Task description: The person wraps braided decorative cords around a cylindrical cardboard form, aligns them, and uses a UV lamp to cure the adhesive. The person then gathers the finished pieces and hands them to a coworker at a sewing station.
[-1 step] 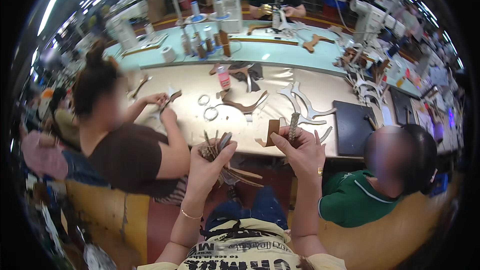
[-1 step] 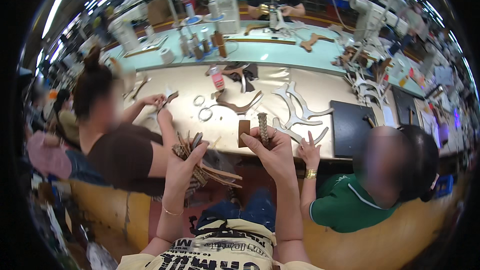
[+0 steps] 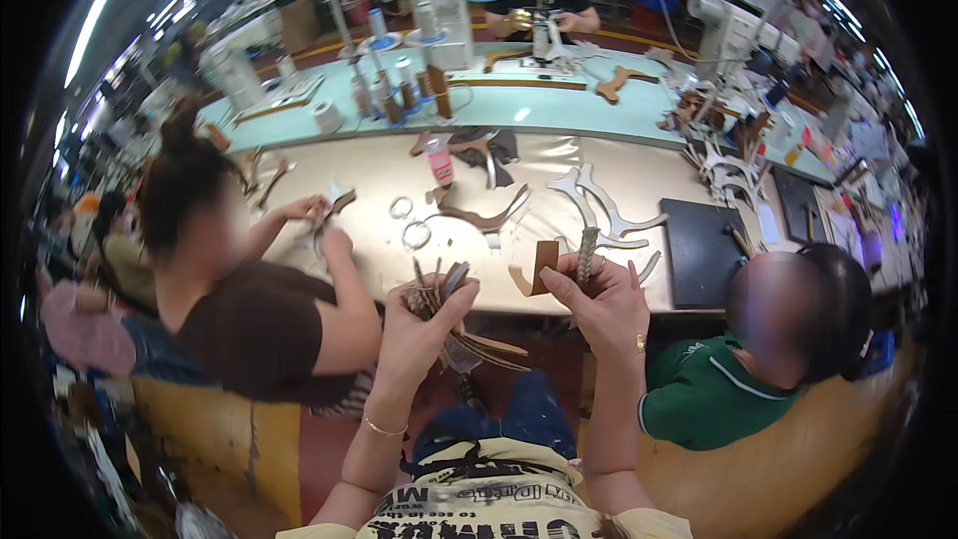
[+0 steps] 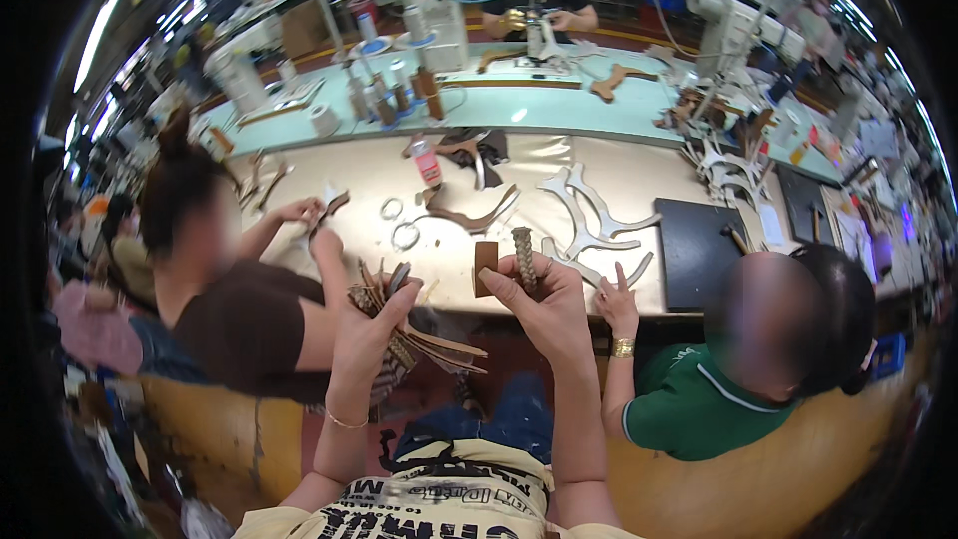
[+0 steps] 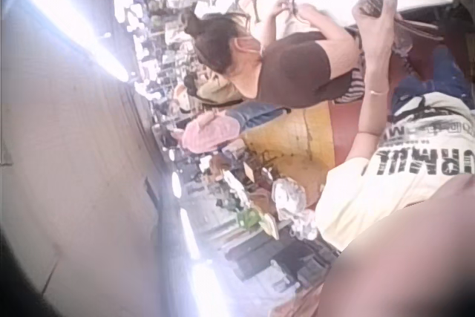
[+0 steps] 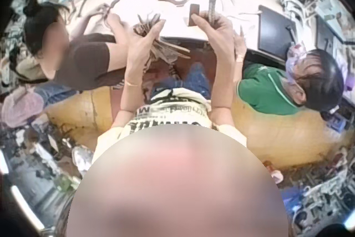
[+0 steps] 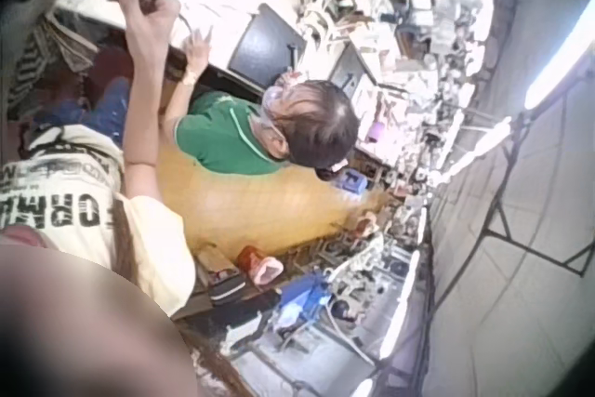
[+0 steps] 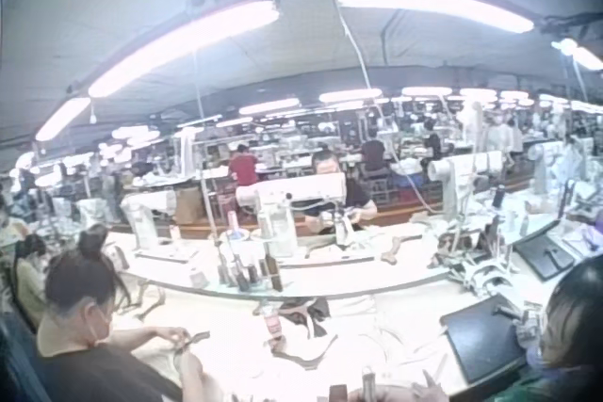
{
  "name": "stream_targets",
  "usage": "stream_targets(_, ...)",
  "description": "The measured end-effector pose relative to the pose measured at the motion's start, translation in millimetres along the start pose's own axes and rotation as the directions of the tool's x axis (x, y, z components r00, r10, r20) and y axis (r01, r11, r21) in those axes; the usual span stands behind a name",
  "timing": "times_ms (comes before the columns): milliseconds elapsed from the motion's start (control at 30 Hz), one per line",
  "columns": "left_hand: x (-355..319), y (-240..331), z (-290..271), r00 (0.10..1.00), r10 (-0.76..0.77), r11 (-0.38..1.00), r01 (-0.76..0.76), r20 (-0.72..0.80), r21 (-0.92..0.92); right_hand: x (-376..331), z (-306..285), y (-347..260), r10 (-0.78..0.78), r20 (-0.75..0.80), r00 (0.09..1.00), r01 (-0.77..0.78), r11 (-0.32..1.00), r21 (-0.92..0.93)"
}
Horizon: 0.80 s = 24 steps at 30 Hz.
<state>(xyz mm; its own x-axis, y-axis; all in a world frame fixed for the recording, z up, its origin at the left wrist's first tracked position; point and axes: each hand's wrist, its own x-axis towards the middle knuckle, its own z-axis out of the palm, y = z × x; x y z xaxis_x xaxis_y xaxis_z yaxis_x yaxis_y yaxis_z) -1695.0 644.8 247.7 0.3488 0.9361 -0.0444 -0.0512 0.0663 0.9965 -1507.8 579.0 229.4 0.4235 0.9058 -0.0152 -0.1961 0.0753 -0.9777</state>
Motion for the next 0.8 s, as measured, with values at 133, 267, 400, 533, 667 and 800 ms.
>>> stream_targets(133, 67, 1, 4, 0.973, -0.113, 0.993, 0.102, 0.199, 0.063, 41, 8, 3, -0.008, -0.105, 0.994, 0.019, 0.994, 0.106)
stream_targets(267, 129, -24, 11, 0.949, -0.190, 0.974, 0.215, 0.253, -0.073, 116, 1, 8, -0.044, -0.224, 0.974, 0.086, 0.979, 0.183)
stream_targets(400, 186, -53, 19, 0.943, -0.258, 0.952, 0.285, 0.210, -0.112, 220, -21, 14, -0.069, -0.115, 0.991, 0.092, 0.975, 0.205)
stream_targets(533, 243, -75, 42, 0.950, -0.284, 0.943, 0.302, 0.131, -0.142, 345, -47, 43, 0.009, -0.051, 0.999, 0.001, 0.980, 0.199)
stream_targets(667, 291, -86, 65, 0.958, -0.287, 0.951, 0.286, 0.011, -0.119, 465, -72, 90, 0.199, -0.140, 0.970, -0.151, 0.943, 0.296)
stream_targets(800, 332, -95, 74, 0.948, -0.303, 0.951, 0.295, -0.097, -0.095, 564, -108, 137, 0.268, -0.116, 0.956, -0.197, 0.886, 0.419)
